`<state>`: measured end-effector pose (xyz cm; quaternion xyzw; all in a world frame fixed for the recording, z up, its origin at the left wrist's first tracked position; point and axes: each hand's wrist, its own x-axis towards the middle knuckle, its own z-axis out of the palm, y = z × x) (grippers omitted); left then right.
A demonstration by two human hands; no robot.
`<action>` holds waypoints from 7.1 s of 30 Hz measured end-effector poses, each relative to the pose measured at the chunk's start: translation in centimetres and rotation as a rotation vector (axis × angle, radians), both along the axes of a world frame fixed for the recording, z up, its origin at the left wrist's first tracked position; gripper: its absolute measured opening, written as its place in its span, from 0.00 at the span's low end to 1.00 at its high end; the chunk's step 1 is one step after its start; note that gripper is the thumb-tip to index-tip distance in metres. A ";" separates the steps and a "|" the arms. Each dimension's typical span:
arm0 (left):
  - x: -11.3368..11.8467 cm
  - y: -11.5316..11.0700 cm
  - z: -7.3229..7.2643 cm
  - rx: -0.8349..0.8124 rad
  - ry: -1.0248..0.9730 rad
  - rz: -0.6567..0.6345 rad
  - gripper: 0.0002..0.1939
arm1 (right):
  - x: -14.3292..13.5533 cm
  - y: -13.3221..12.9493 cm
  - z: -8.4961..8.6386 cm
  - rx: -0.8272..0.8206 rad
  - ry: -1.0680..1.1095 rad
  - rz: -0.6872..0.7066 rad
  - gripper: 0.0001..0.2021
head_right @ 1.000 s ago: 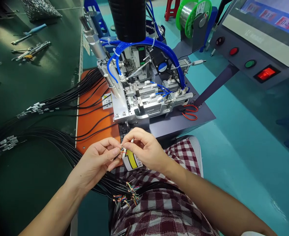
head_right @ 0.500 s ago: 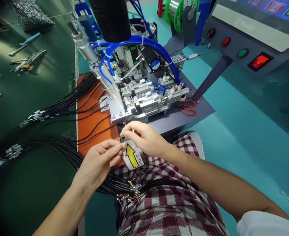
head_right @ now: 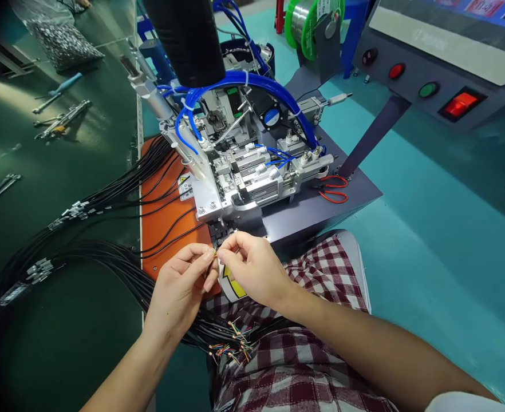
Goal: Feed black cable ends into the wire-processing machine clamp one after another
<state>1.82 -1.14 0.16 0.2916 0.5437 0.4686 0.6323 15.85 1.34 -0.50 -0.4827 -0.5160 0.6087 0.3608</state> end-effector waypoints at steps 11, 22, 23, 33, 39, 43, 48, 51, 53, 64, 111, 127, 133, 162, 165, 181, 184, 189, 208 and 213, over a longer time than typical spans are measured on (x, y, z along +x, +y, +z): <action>0.1 -0.2 -0.2 0.005 0.052 -0.050 0.12 | 0.4 -0.2 0.1 -0.086 -0.055 0.031 0.08; 0.8 -0.2 1.7 -0.065 0.092 0.031 0.11 | 0.2 -1.2 1.3 0.403 -0.421 -0.060 0.08; 0.9 -0.2 1.8 -0.053 0.076 0.039 0.11 | 0.1 -1.2 1.3 0.440 -0.446 -0.080 0.08; -0.3 0.9 1.5 -0.024 0.026 -0.072 0.11 | 0.4 1.2 1.6 -0.144 0.031 0.074 0.11; -0.9 0.9 0.7 0.008 0.338 -0.170 0.13 | 1.1 1.6 1.2 -0.177 0.040 -0.010 0.10; -1.0 1.2 0.1 0.052 0.466 -0.106 0.09 | 1.5 2.3 0.1 -0.094 -0.001 -0.043 0.10; -1.1 2.0 -0.3 0.128 0.541 -0.096 0.06 | 1.5 3.0 -0.7 -0.013 -0.069 -0.049 0.09; -1.3 2.2 -0.4 0.175 0.627 -0.121 0.05 | 1.0 3.3 -1.1 0.008 -0.065 -0.049 0.08; -1.4 2.2 -0.6 0.212 0.665 -0.141 0.05 | 0.7 3.4 -1.4 0.019 -0.048 -0.055 0.06; -1.5 2.6 -2.0 0.413 0.929 -0.185 0.04 | 1.6 3.0 -2.7 0.037 -0.165 -0.110 0.09; -3.5 3.1 -3.0 0.834 1.270 -0.339 0.10 | 2.1 4.5 -3.5 -0.208 -0.053 -0.056 0.07; -3.4 3.2 -3.1 0.828 1.219 -0.324 0.09 | 2.6 4.2 -4.1 -0.001 -0.145 -0.054 0.04; -3.5 3.1 -3.3 0.827 1.211 -0.318 0.10 | 2.4 4.2 -4.2 0.097 -0.187 -0.071 0.04; -3.5 2.8 -3.1 0.881 1.394 -0.394 0.10 | 1.8 4.9 -2.0 0.083 -0.510 0.032 0.07; -3.6 2.9 -3.1 0.876 1.369 -0.387 0.10 | 2.1 5.1 -2.3 0.002 -0.447 0.049 0.06; -3.7 2.9 -3.4 0.840 1.259 -0.382 0.11 | 2.6 4.7 -3.3 0.053 -0.191 -0.015 0.05; -3.7 2.9 -3.4 0.835 1.262 -0.379 0.11 | 2.4 4.7 -3.3 0.063 -0.199 -0.019 0.05; -3.5 3.0 -3.4 0.851 1.258 -0.366 0.10 | 1.9 4.7 -3.6 0.054 -0.190 -0.034 0.05; -3.5 2.9 -3.5 0.841 1.254 -0.350 0.10 | 1.4 4.9 -2.6 -0.246 -0.071 -0.073 0.10; -3.6 2.8 -3.5 0.838 1.252 -0.348 0.10 | 1.4 5.0 -2.5 -0.260 -0.059 -0.065 0.09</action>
